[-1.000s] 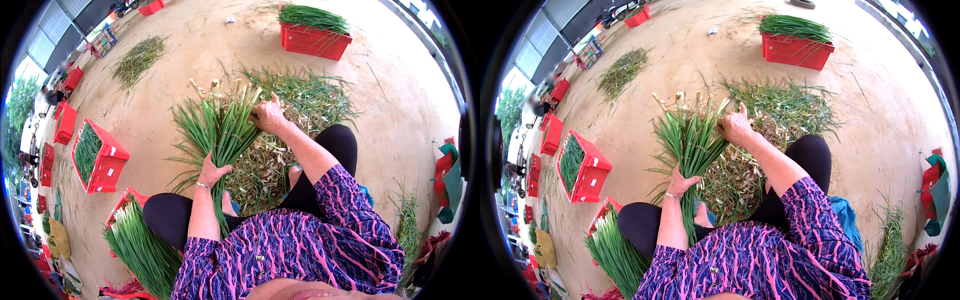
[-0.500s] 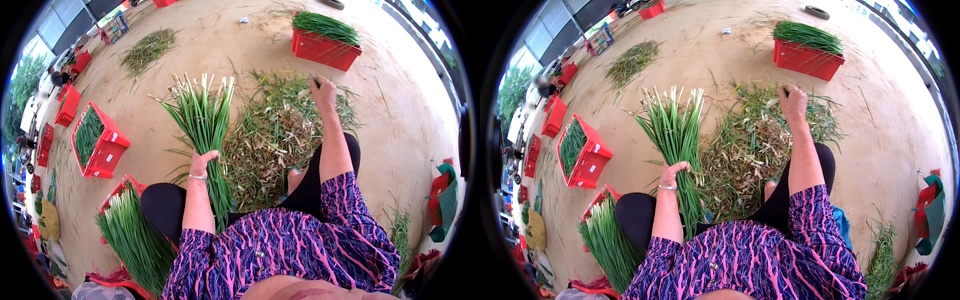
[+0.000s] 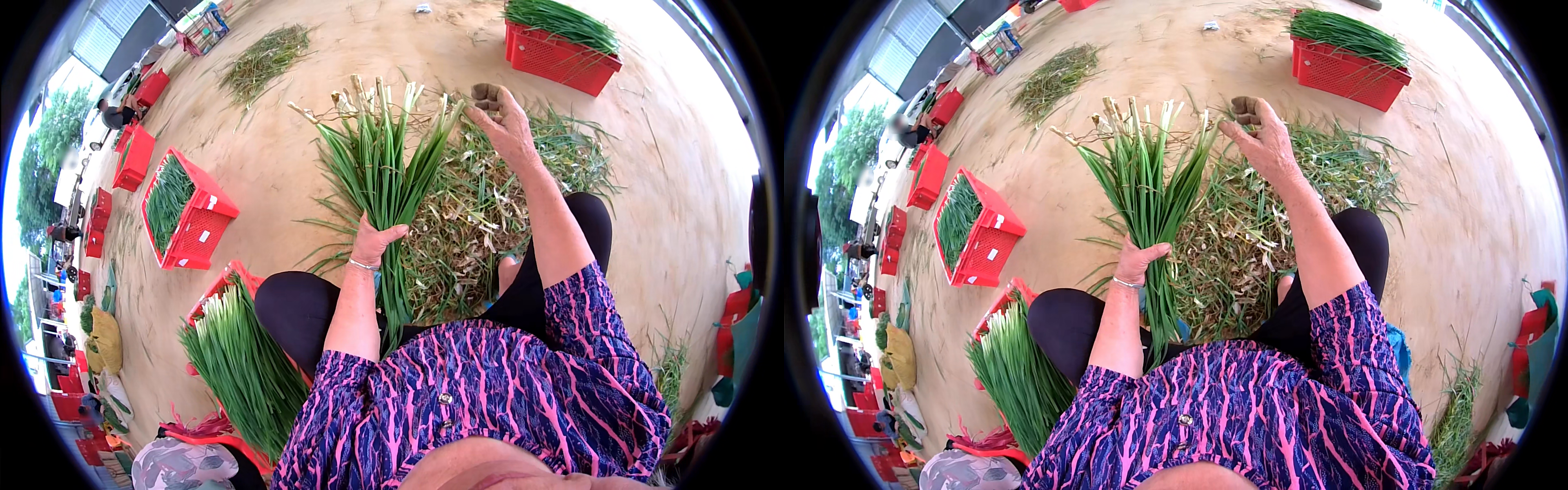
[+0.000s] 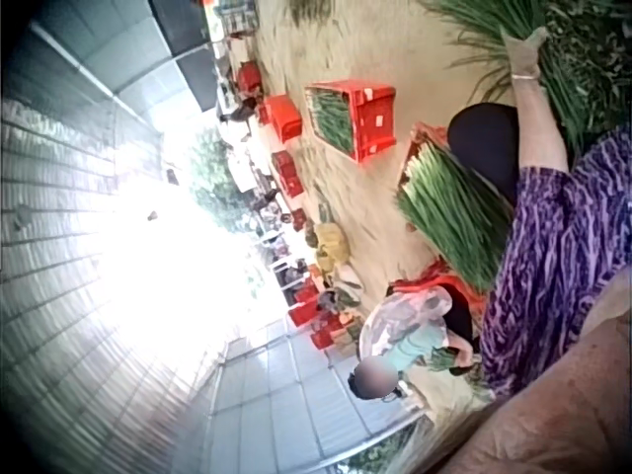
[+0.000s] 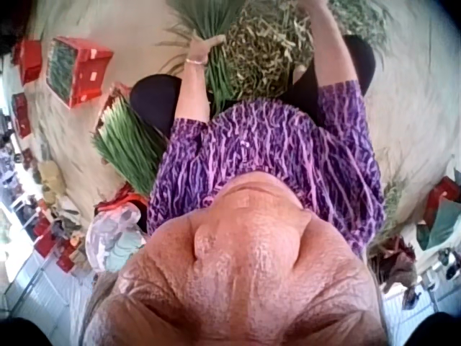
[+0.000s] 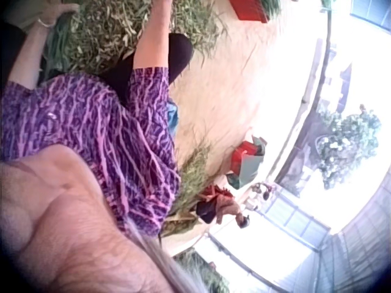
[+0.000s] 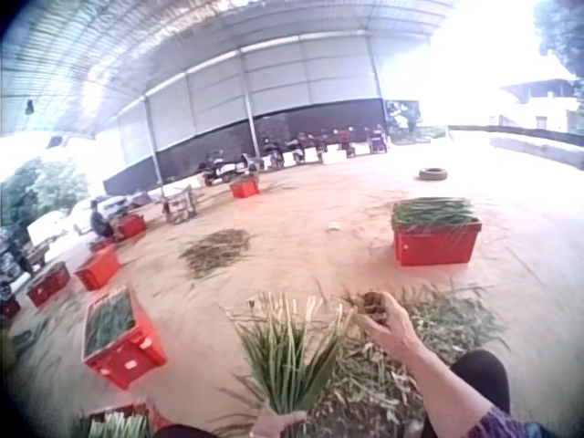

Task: The person sits on the ground and sorts through bundles of green onions, picking off dry or damaged leaves by hand and placing the cleaned stalks into a red crate.

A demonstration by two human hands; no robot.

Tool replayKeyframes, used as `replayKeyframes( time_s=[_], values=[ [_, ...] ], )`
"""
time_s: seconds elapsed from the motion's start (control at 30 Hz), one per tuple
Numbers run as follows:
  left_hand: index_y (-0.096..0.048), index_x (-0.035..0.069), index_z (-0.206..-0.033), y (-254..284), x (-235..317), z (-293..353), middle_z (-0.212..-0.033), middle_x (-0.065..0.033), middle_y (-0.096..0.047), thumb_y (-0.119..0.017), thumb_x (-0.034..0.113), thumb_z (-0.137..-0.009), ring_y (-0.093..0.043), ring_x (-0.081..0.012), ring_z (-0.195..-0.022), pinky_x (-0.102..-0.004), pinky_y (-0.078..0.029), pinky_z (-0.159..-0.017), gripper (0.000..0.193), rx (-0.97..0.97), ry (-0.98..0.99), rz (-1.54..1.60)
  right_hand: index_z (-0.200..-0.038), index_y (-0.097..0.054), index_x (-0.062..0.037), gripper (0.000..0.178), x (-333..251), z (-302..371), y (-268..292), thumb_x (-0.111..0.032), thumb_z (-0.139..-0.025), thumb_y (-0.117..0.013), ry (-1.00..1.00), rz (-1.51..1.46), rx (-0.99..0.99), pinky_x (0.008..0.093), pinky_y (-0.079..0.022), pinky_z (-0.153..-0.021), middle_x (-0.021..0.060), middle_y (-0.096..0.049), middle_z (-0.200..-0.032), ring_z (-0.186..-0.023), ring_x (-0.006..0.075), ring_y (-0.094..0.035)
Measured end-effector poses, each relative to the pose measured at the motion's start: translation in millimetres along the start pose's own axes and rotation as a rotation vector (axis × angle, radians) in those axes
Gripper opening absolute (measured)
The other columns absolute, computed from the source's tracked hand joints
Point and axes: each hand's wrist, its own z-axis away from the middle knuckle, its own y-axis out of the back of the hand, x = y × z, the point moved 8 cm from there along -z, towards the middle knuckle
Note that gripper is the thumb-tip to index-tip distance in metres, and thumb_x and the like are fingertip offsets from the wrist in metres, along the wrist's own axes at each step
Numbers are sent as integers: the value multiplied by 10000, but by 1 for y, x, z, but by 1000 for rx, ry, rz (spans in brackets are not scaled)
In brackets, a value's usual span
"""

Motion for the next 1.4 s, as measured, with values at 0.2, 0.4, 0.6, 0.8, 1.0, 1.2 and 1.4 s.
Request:
replayKeyframes(
  time_s=[0.2,0.4,0.6,0.8,1.0,1.2,1.4],
  values=[
    [-502,11,-1241,-18,-1,6,-1099,-63,-641,-798,-12,-675,-623,-154,-953,-295,-525,-836,640,-143,-16,-266,-1153,-621,-52,611,17,5,-17,-381,-675,-811,8,702,-454,380,-487,-818,85,-672,-1031,-916,229,-616],
    [-524,9,-1212,-16,-14,10,-1027,-81,-656,-792,-29,-663,-649,-172,-849,-305,-557,-708,612,-184,125,-167,-951,-690,-12,185,47,12,-11,-176,-866,-685,-245,-36,-522,261,-475,-632,-7,-658,-763,-677,85,-583],
    [-607,8,-1061,-12,-13,11,-861,-83,-668,-742,-34,-702,-645,-164,-678,-294,-545,-629,386,-231,166,7,-962,-627,-31,123,36,-20,73,-147,-938,-593,-242,-1102,-31,335,-570,-683,-19,-558,-670,-600,93,-558],
    [-607,-8,-1061,-9,-17,4,-828,-94,-668,-726,-52,-702,-650,-176,-672,-302,-546,-633,382,-226,162,24,-992,-569,-16,153,26,-5,40,-165,-959,-557,-352,-883,-171,289,-597,-618,32,-606,-778,-687,143,-640],
    [-596,4,-1118,-17,-10,9,-940,-74,-675,-772,-43,-665,-656,-152,-749,-295,-550,-674,489,-170,129,-161,-1126,-551,77,448,38,25,-49,-81,-728,-685,-280,183,-482,318,-542,-620,177,-659,-954,-662,206,-672],
    [-529,21,-1198,-24,-17,22,-936,-67,-658,-793,-13,-662,-638,-156,-755,-305,-536,-646,598,-283,254,-182,-1128,-615,-27,285,44,64,-76,-103,-853,-600,-469,-98,-738,314,-507,-767,104,-653,-1049,-919,163,-590],
    [-534,16,-1172,-26,-24,19,-841,-75,-644,-768,-35,-665,-629,-165,-670,-297,-529,-600,560,-333,317,-26,-1187,-580,-30,287,75,33,-40,-205,-965,-529,-509,76,-422,301,-508,-752,106,-657,-905,-844,191,-607]
  ],
)
